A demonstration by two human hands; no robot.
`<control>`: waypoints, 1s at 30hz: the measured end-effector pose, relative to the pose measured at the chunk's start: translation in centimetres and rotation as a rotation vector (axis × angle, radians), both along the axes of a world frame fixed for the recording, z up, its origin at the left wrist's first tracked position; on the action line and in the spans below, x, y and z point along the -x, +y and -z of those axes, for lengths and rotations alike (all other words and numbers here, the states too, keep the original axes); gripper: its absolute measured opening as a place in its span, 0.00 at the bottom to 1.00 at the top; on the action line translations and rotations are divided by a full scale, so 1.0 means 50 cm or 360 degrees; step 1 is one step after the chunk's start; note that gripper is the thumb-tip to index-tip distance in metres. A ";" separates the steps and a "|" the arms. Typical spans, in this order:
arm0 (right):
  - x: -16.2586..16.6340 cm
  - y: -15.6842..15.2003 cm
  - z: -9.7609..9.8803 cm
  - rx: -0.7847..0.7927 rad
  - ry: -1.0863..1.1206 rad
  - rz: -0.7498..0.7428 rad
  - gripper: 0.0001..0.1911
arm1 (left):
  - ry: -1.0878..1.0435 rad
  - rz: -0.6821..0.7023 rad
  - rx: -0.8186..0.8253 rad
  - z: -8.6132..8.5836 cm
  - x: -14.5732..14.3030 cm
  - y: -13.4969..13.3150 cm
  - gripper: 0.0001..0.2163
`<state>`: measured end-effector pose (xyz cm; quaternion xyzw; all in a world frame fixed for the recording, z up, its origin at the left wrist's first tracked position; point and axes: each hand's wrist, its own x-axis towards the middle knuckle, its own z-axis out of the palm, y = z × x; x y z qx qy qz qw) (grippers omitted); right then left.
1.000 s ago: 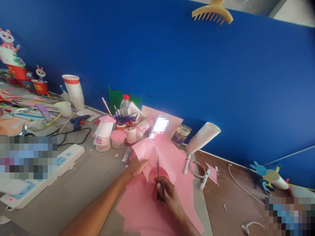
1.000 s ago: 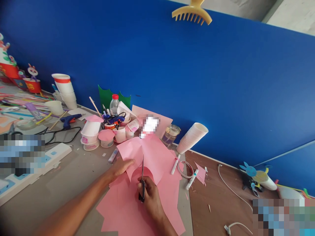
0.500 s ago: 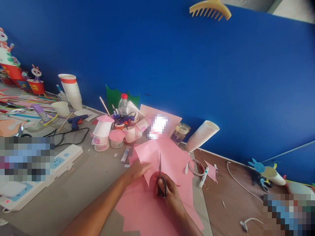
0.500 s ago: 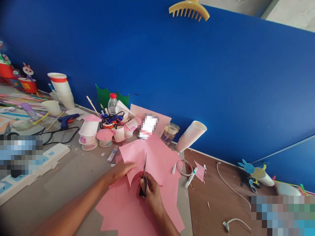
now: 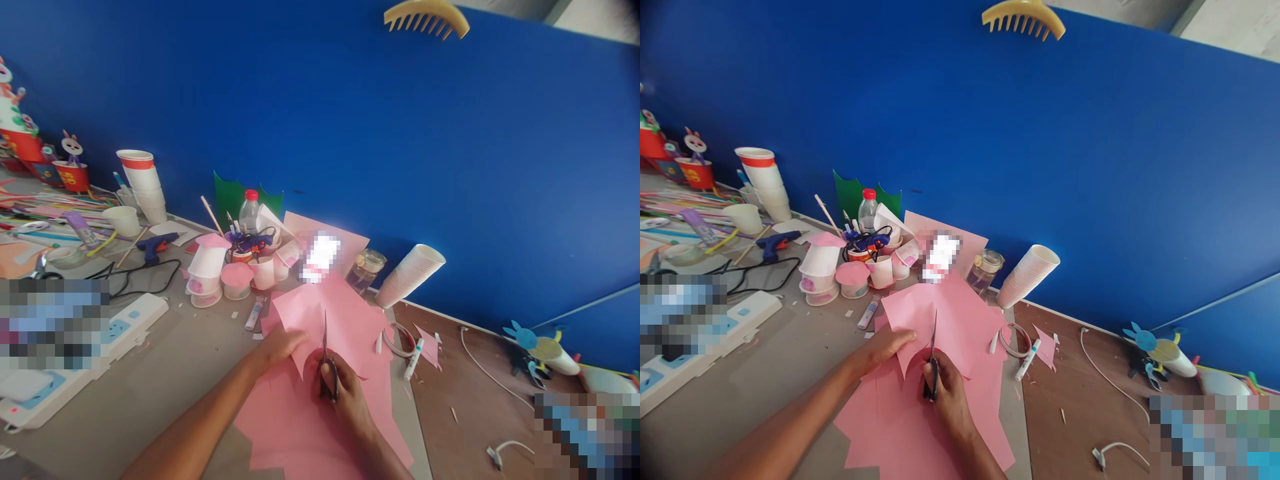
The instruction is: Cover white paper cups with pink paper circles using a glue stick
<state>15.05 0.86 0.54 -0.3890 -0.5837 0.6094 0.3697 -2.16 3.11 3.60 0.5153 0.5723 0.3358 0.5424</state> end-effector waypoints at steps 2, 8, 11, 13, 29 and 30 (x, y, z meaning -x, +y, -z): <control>0.000 -0.001 -0.001 0.0001 -0.0017 0.0007 0.21 | 0.0005 0.0002 -0.0011 0.000 0.000 0.000 0.15; 0.001 -0.001 -0.002 -0.0028 -0.0058 0.0005 0.21 | 0.0027 0.0007 -0.0014 -0.007 0.002 -0.002 0.15; 0.002 0.000 0.002 -0.0037 -0.0056 0.0011 0.20 | 0.0039 -0.0014 -0.0006 -0.009 0.002 -0.002 0.15; 0.002 -0.001 0.002 -0.0037 -0.0055 0.0020 0.20 | 0.0041 -0.0026 0.0005 -0.008 0.002 -0.001 0.15; 0.007 -0.004 -0.003 0.0056 -0.0096 0.0081 0.22 | -0.0039 -0.0059 0.0049 0.002 0.013 0.005 0.15; 0.008 -0.004 -0.002 0.0068 -0.0084 0.0083 0.22 | -0.0047 -0.0061 0.0047 0.004 0.013 0.006 0.16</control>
